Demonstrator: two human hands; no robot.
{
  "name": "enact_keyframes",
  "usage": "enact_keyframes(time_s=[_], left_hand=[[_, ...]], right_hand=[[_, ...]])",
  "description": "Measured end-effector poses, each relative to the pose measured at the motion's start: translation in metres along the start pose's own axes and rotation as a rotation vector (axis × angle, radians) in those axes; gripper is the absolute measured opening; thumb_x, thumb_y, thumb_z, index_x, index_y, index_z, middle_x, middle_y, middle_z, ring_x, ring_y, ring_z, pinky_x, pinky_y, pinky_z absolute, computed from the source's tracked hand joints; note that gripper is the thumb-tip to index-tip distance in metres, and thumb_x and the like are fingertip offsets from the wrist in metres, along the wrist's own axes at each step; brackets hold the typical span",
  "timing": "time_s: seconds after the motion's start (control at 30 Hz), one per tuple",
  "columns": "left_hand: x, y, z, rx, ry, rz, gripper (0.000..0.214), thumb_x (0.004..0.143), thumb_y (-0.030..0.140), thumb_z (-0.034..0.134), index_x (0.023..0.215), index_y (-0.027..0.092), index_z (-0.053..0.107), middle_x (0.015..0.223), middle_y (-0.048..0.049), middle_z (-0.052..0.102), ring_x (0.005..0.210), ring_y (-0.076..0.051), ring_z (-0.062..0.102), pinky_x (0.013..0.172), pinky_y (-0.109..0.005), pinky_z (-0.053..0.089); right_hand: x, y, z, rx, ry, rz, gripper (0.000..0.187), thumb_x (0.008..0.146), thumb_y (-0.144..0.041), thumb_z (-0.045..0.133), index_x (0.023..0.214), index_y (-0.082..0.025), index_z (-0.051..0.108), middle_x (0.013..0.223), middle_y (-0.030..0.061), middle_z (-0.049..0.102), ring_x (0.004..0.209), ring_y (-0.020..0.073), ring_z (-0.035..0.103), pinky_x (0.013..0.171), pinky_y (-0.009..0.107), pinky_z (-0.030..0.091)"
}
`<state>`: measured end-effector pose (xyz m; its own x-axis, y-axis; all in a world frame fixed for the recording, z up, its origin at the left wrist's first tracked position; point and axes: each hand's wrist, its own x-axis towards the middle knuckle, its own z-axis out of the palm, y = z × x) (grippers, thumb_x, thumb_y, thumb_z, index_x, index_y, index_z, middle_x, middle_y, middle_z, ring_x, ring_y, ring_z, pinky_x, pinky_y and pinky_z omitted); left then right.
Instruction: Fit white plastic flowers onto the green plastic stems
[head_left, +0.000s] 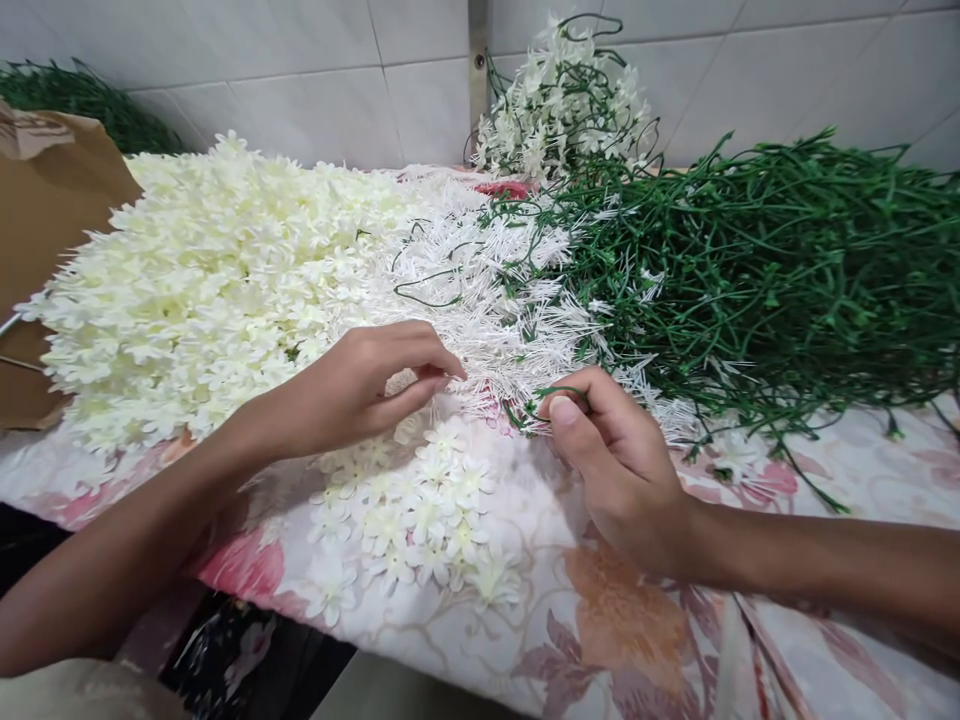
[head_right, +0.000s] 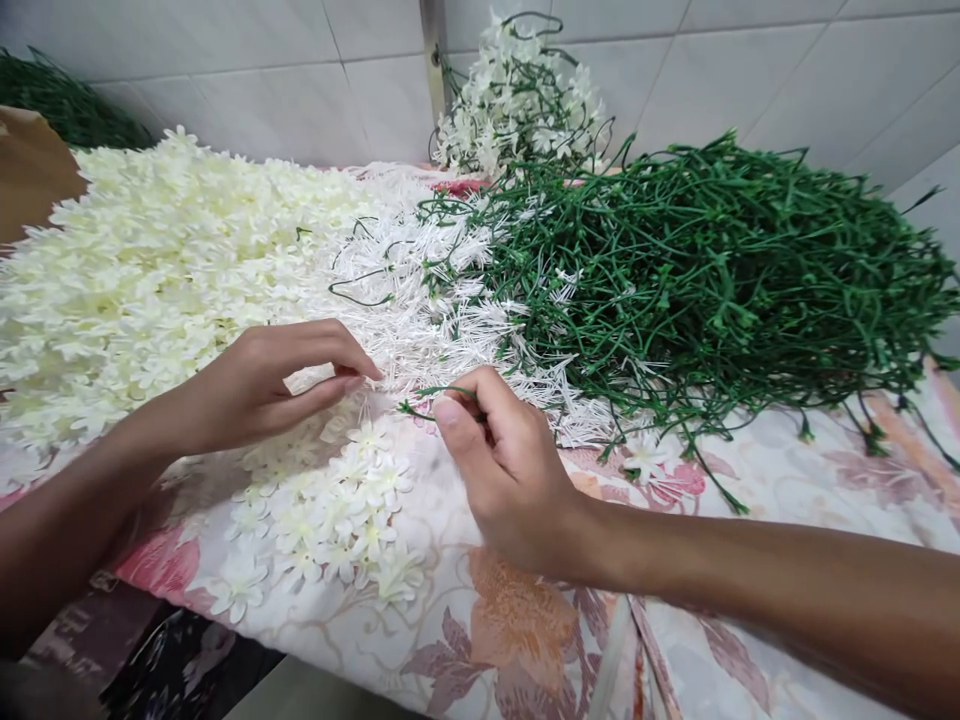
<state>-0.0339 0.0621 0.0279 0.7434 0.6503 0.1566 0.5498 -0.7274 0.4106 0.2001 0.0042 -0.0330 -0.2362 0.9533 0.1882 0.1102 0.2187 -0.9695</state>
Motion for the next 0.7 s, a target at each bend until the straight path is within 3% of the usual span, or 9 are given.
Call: enact_keyframes(time_s=[0.13,0.23,0.33,0.7], left_hand=[[-0.001,-0.003,-0.006,-0.084,-0.042,-0.063,0.008,0.089,0.019,0.055,0.089,0.016,0.063,0.083,-0.0021,0.068,0.074,-0.013,0.062,0.064,-0.021,0.044],[-0.001,-0.004,-0.006,-0.186,-0.139,-0.078,0.009,0.089,0.023,0.058,0.087,0.018,0.065,0.082,-0.0013,0.069,0.071,-0.013,0.063,0.061,-0.020,0.044],[0.002,-0.003,-0.002,-0.231,-0.207,-0.043,0.011,0.090,0.022,0.058,0.087,0.017,0.067,0.089,-0.0036,0.067,0.079,-0.014,0.062,0.069,-0.021,0.046],[0.002,-0.008,0.004,-0.152,-0.256,0.003,0.016,0.091,0.030,0.061,0.085,0.019,0.071,0.096,-0.0050,0.055,0.095,-0.019,0.052,0.086,-0.027,0.039]], right_hand=[[0.001,-0.001,0.000,-0.019,-0.005,-0.011,0.027,0.100,-0.044,0.042,0.084,-0.022,0.046,0.064,-0.0063,0.034,0.054,0.0082,0.029,0.047,0.023,0.027],[0.001,-0.003,0.000,-0.015,-0.018,-0.023,0.027,0.100,-0.043,0.042,0.084,-0.022,0.045,0.063,-0.0065,0.034,0.053,0.0079,0.029,0.046,0.022,0.027],[0.001,-0.003,0.000,-0.018,-0.023,-0.016,0.026,0.100,-0.043,0.043,0.084,-0.022,0.045,0.063,-0.0066,0.034,0.053,0.0077,0.029,0.046,0.022,0.027],[0.001,-0.004,-0.001,-0.052,-0.049,-0.013,0.024,0.100,-0.039,0.043,0.084,-0.021,0.045,0.065,-0.0065,0.037,0.054,0.0070,0.030,0.048,0.020,0.029]])
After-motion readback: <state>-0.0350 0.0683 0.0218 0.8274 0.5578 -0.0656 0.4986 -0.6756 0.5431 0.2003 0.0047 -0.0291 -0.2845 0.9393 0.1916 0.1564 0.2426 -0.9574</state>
